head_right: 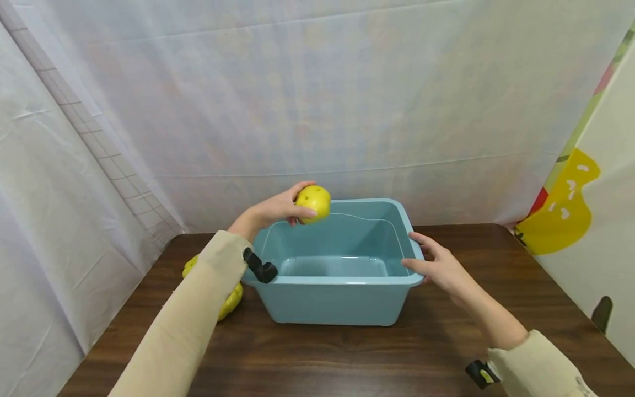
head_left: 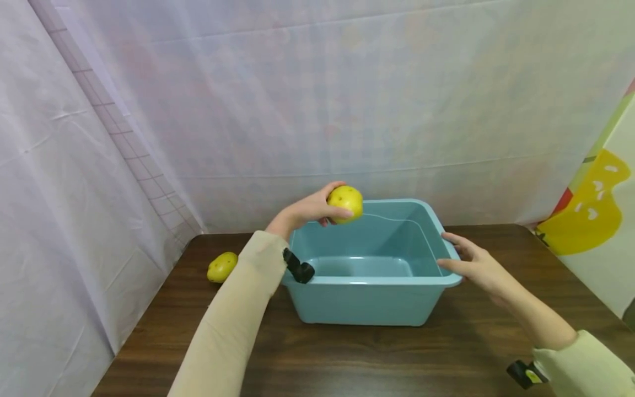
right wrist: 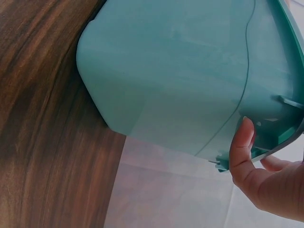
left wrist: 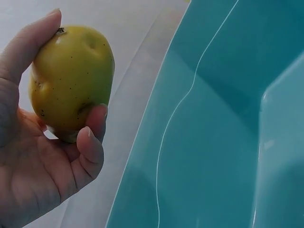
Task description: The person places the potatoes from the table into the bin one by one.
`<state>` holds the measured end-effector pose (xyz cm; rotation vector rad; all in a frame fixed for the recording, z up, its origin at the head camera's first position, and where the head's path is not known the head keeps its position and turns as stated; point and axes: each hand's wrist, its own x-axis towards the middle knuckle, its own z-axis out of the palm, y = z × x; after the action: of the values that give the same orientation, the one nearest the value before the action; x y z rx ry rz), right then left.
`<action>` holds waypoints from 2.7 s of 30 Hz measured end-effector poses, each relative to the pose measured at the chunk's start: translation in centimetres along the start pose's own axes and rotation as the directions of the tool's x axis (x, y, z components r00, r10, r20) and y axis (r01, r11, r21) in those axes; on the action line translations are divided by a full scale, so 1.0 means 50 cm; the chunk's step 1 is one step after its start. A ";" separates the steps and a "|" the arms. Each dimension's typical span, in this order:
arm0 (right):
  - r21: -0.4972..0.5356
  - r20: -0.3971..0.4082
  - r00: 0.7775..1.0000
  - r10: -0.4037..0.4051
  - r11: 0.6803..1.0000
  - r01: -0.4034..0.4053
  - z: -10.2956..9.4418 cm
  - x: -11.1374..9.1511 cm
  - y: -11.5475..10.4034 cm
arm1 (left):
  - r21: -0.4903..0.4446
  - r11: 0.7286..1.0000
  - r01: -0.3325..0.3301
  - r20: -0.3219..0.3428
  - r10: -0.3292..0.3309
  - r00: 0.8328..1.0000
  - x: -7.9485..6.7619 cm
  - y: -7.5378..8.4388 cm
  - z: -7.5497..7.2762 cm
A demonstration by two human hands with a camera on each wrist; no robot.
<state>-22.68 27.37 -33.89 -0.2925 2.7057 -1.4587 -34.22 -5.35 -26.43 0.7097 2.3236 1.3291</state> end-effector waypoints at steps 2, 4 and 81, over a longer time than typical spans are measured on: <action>0.001 0.000 1.000 -0.001 1.000 0.001 0.000 -0.001 0.000 | 0.003 1.000 -0.003 0.008 0.003 1.000 0.004 0.002 0.004; -0.003 0.000 1.000 -0.004 1.000 0.004 -0.001 -0.001 0.000 | 0.007 1.000 -0.006 0.019 0.006 1.000 0.008 0.004 0.009; -0.024 -0.001 1.000 -0.004 1.000 0.004 -0.013 0.006 0.011 | -0.023 0.998 -0.051 -0.164 0.047 0.985 -0.165 -0.090 -0.159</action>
<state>-23.16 28.12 -33.99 -0.2983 2.7270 -1.4287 -32.97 -17.61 -25.93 0.6761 2.4235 1.4896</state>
